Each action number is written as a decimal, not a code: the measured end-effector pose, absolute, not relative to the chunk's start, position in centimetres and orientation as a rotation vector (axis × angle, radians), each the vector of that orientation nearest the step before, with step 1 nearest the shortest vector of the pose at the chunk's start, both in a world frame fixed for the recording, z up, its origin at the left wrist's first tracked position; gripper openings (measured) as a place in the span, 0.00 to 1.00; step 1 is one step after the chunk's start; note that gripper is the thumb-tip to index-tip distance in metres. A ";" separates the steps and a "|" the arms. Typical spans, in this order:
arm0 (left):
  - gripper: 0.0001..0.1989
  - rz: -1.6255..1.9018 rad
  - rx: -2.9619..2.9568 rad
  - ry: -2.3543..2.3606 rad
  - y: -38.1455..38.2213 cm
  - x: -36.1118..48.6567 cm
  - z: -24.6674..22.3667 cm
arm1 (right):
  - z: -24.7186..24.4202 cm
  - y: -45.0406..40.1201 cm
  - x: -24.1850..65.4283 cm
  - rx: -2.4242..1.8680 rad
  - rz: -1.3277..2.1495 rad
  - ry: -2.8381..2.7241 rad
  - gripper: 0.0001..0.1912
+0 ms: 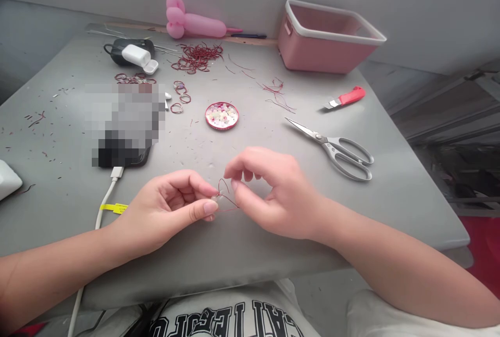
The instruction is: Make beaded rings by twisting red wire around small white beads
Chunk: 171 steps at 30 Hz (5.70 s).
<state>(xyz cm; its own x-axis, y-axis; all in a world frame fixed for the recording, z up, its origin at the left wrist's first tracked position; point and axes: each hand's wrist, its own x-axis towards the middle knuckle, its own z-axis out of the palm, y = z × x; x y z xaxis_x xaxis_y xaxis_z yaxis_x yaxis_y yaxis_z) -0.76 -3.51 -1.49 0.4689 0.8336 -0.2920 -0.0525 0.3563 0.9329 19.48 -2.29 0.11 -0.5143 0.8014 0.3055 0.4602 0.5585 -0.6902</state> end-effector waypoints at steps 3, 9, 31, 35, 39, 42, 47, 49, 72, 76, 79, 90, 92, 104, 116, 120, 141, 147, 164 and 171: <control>0.04 0.686 1.050 0.902 -3.6 -0.8 -1.7 | 0.5 -2.5 19.7 -1.024 0.922 -2.135 0.08; 0.06 0.607 1.053 0.945 -4.1 -0.9 -1.7 | 0.7 -2.6 19.5 -1.171 1.305 -2.046 0.10; 0.06 0.803 1.461 0.900 -4.8 -1.0 -0.7 | 1.3 -3.3 19.1 -0.570 0.555 -2.249 0.08; 0.05 0.847 1.446 0.911 -4.8 -1.1 -0.6 | 1.4 -3.2 19.4 -0.459 0.534 -2.270 0.06; 0.03 0.845 1.389 0.922 -4.7 -1.0 -0.8 | 1.4 -3.3 19.6 -0.426 0.358 -2.329 0.06; 0.03 0.819 1.326 0.933 -4.7 -0.9 -0.9 | 1.4 -3.4 19.7 -0.451 0.174 -2.371 0.05; 0.03 0.802 1.203 0.969 -4.3 -0.8 -1.0 | 0.9 -2.8 19.5 -0.398 -0.203 -2.406 0.09; 0.04 0.796 1.171 0.970 -4.2 -0.9 -1.1 | 0.5 -2.5 19.5 -0.362 -0.244 -2.403 0.09; 0.07 0.667 1.148 1.005 -3.4 -0.8 -1.5 | -0.5 -2.1 18.9 -0.696 0.308 -2.204 0.08; 0.07 0.663 1.087 0.985 -3.3 -1.0 -1.9 | -0.8 -2.0 19.2 -0.683 0.013 -2.265 0.12; 0.08 0.662 1.067 0.975 -3.4 -1.0 -1.9 | -1.0 -2.1 19.2 -0.686 -0.048 -2.312 0.14; 0.07 0.712 1.117 0.977 -3.3 -1.0 -1.7 | -0.2 -1.8 19.8 -0.764 0.572 -2.329 0.08; 0.06 0.730 1.215 0.990 -3.5 -1.0 -1.8 | 0.1 -1.8 19.7 -0.878 0.926 -2.225 0.06; 0.04 0.777 1.311 0.958 -3.7 -1.0 -2.2 | 0.4 -1.6 19.3 -1.311 1.711 -1.659 0.10; 0.03 0.776 1.412 0.989 -3.9 -0.6 -2.8 | -1.2 -2.9 18.4 -1.044 0.717 -2.185 0.05; 0.02 0.792 1.446 0.962 -4.0 -0.6 -2.8 | -1.2 -3.2 18.2 -1.004 0.538 -2.197 0.06; 0.03 0.661 1.172 0.874 -4.1 -0.8 -1.8 | -1.0 -0.5 19.8 -0.954 1.500 -2.096 0.01; 0.04 0.579 1.136 0.881 -4.2 -0.8 -2.0 | -1.4 -0.8 19.4 -0.572 0.526 -2.340 0.08; 0.06 0.750 1.408 0.987 -4.5 -0.8 -2.3 | -0.5 -1.8 19.2 -0.775 0.605 -2.173 0.07; 0.04 0.743 1.633 0.925 -4.6 -0.7 -2.2 | -0.1 -2.4 18.8 -1.034 1.145 -2.044 0.04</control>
